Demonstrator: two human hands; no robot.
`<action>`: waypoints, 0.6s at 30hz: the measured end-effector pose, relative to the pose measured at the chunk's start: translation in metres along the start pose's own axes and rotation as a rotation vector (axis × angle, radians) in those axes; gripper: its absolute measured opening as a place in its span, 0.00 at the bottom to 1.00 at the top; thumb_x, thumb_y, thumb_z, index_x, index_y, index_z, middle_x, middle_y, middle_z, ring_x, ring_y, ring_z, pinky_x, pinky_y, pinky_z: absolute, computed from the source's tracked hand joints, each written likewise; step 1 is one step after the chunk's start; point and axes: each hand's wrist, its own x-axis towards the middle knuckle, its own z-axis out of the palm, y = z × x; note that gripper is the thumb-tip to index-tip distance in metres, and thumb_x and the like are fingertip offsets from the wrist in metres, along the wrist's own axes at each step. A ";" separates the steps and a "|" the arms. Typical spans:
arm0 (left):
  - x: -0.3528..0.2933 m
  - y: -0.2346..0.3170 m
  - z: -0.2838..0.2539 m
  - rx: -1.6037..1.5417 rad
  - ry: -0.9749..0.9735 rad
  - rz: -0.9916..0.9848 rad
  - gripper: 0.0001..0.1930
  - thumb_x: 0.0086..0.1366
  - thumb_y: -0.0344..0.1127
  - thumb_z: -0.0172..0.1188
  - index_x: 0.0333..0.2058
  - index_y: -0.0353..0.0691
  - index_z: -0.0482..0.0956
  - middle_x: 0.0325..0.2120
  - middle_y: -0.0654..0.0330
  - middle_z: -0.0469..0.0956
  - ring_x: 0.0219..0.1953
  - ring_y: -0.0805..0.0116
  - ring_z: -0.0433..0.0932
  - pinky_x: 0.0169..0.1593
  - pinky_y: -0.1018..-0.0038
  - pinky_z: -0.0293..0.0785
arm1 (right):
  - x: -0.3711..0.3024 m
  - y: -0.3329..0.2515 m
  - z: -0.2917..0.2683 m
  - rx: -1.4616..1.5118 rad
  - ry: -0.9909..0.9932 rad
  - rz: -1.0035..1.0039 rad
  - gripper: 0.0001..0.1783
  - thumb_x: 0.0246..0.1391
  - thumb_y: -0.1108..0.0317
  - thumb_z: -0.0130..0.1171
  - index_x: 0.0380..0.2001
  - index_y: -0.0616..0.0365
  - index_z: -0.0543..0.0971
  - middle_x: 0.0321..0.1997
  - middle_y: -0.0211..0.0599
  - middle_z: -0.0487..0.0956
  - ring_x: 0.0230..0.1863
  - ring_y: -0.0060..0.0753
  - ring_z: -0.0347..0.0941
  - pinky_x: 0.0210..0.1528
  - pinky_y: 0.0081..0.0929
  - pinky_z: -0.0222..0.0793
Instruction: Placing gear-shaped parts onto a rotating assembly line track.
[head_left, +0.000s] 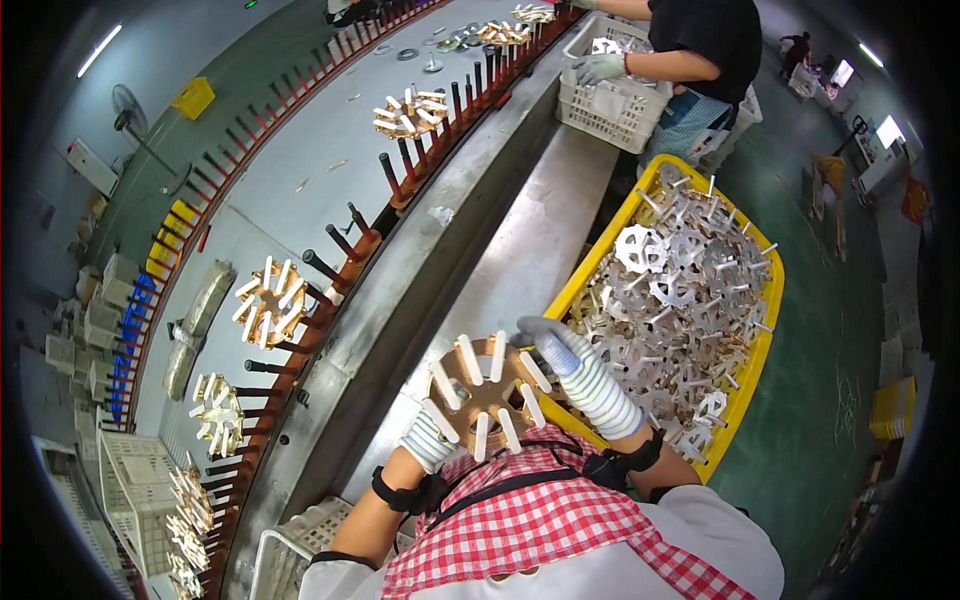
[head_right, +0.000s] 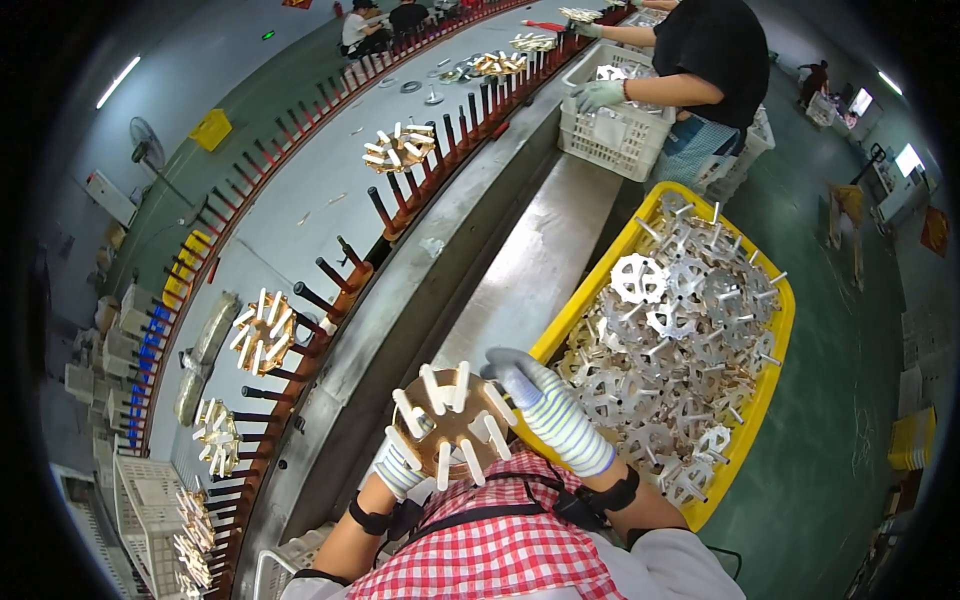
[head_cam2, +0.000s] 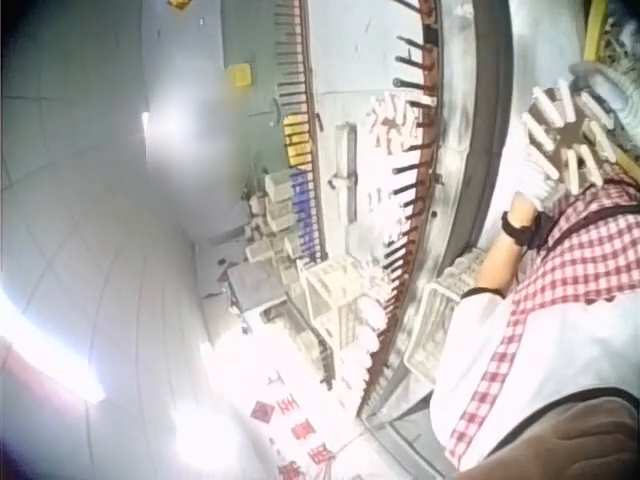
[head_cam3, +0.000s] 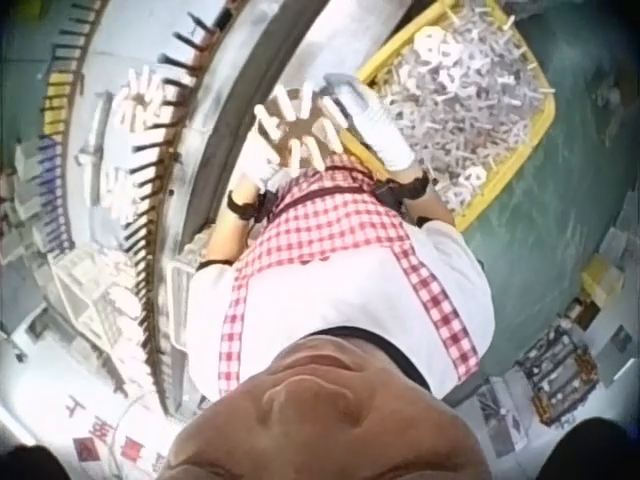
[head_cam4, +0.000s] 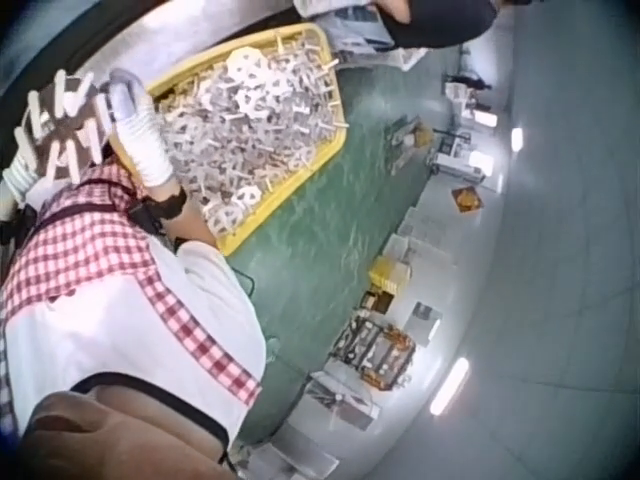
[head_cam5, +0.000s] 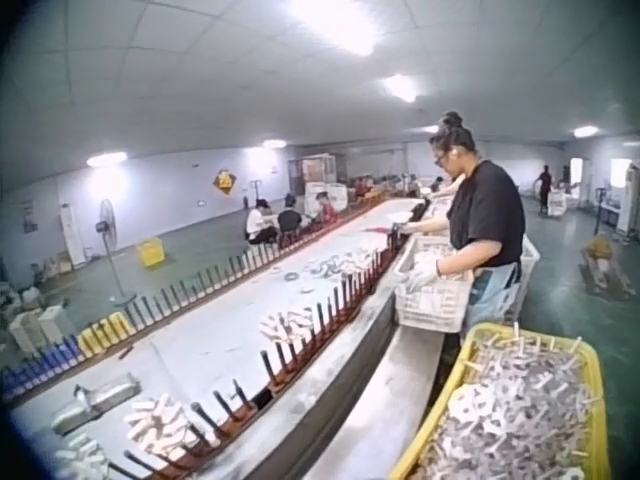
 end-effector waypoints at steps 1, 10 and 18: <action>-0.002 -0.005 0.003 -0.587 0.062 -0.249 0.38 0.43 0.34 0.71 0.55 0.43 0.66 0.54 0.60 0.67 0.52 0.64 0.69 0.56 0.67 0.66 | 0.004 -0.003 0.009 -0.027 -0.058 -0.013 0.31 0.57 0.50 0.52 0.54 0.67 0.66 0.48 0.43 0.73 0.49 0.30 0.69 0.53 0.24 0.63; -0.033 -0.037 0.013 -0.394 0.126 -0.160 0.29 0.57 0.36 0.62 0.56 0.41 0.63 0.49 0.60 0.69 0.49 0.68 0.69 0.55 0.72 0.67 | 0.025 0.030 0.017 -0.428 -0.232 -0.233 0.27 0.57 0.60 0.52 0.56 0.65 0.64 0.39 0.32 0.70 0.38 0.20 0.65 0.44 0.19 0.65; -0.003 -0.078 -0.092 -0.890 0.610 0.284 0.24 0.67 0.43 0.47 0.59 0.42 0.58 0.56 0.58 0.63 0.53 0.63 0.67 0.60 0.63 0.63 | 0.023 0.023 -0.006 -0.207 0.073 -0.192 0.33 0.59 0.45 0.46 0.58 0.58 0.63 0.51 0.42 0.70 0.49 0.33 0.68 0.52 0.30 0.65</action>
